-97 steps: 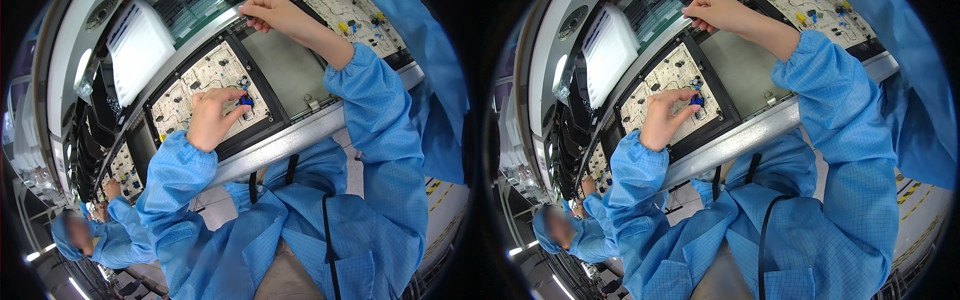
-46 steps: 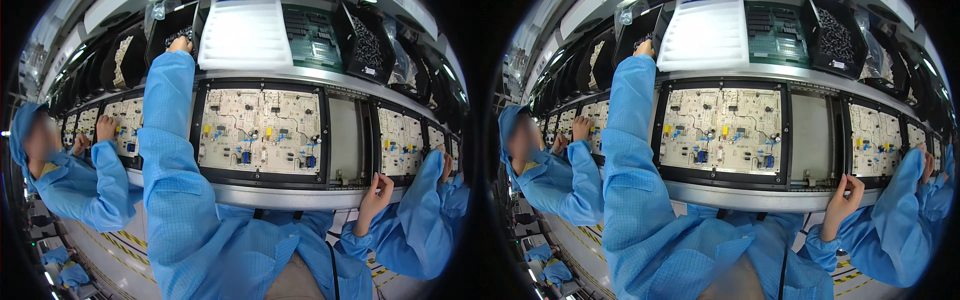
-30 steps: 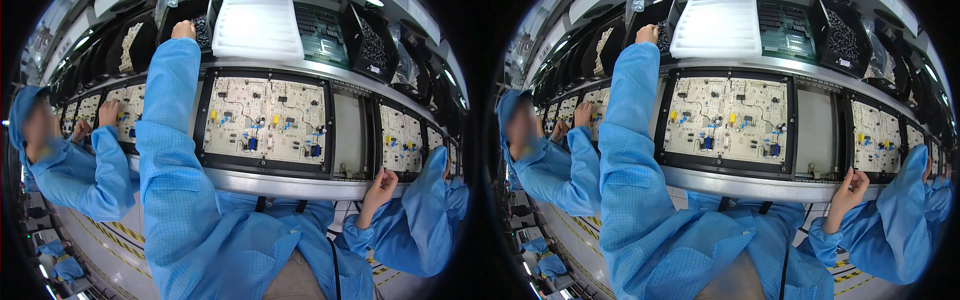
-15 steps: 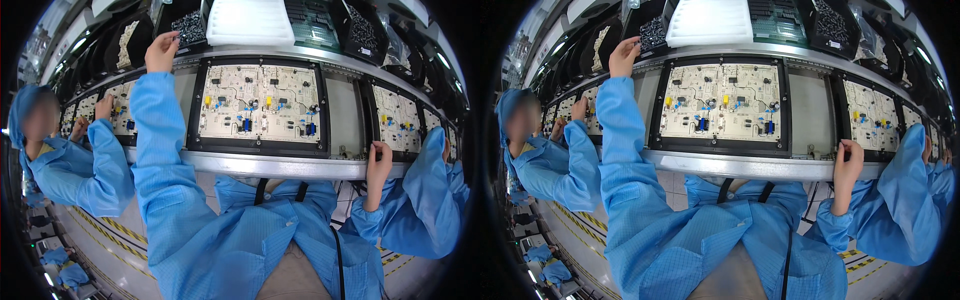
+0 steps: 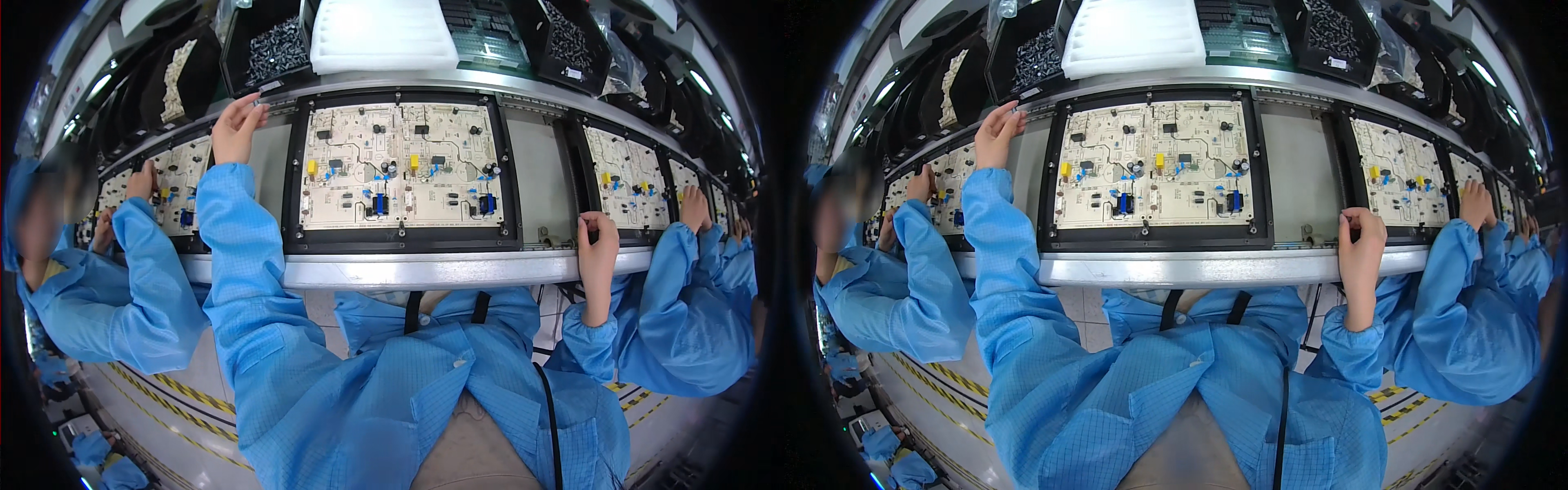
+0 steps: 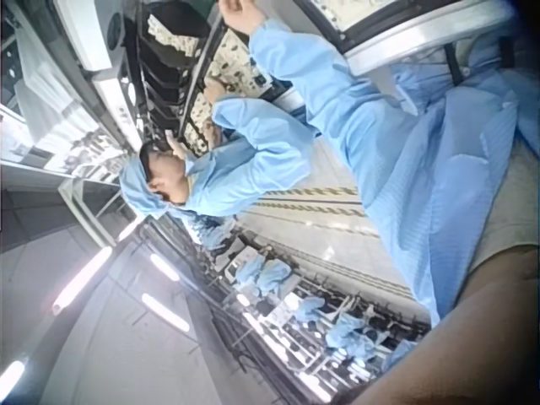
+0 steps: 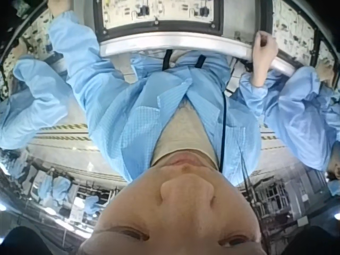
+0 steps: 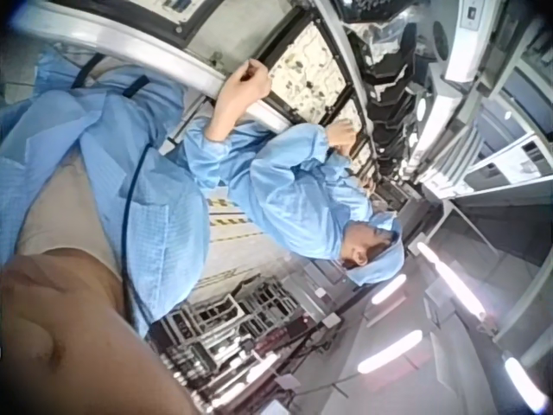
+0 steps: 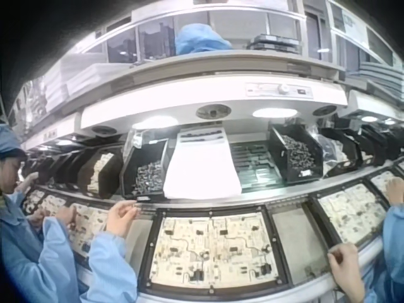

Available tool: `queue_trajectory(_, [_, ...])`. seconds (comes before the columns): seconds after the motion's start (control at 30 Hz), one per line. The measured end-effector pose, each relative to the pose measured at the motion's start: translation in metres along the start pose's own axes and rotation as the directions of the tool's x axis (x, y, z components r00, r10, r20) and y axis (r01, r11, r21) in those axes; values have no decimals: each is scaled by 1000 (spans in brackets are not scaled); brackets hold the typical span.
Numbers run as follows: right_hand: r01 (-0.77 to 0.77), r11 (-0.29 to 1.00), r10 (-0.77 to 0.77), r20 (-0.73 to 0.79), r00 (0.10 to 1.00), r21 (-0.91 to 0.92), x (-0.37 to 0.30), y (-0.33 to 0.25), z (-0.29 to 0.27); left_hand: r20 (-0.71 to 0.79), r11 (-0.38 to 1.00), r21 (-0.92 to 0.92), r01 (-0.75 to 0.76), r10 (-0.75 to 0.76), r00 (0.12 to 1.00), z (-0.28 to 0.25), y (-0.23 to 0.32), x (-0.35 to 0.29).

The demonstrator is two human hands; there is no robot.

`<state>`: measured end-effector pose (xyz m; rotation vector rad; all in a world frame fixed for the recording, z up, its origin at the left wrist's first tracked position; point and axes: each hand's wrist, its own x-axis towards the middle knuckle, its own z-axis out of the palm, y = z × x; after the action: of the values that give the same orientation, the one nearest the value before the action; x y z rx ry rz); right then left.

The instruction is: Manually place electronic components into a printed circuit board on a conveyor assembly line.

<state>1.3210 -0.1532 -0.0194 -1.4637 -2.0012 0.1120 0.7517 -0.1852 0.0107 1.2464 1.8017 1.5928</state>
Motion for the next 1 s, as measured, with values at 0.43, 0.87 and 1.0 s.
queue_trajectory(0.43, [-76,993,76,8,997,94,10,-12,4,52,997,-8,-79,79,995,11,0,-7])
queue_trajectory(0.87, [-257,926,314,-187,931,277,4,3,-34,36,997,56,-56,54,998,12,-9,-6])
queue_trajectory(1.0, [-219,931,258,-105,960,291,10,29,-53,30,996,65,-58,57,998,16,-8,-6])
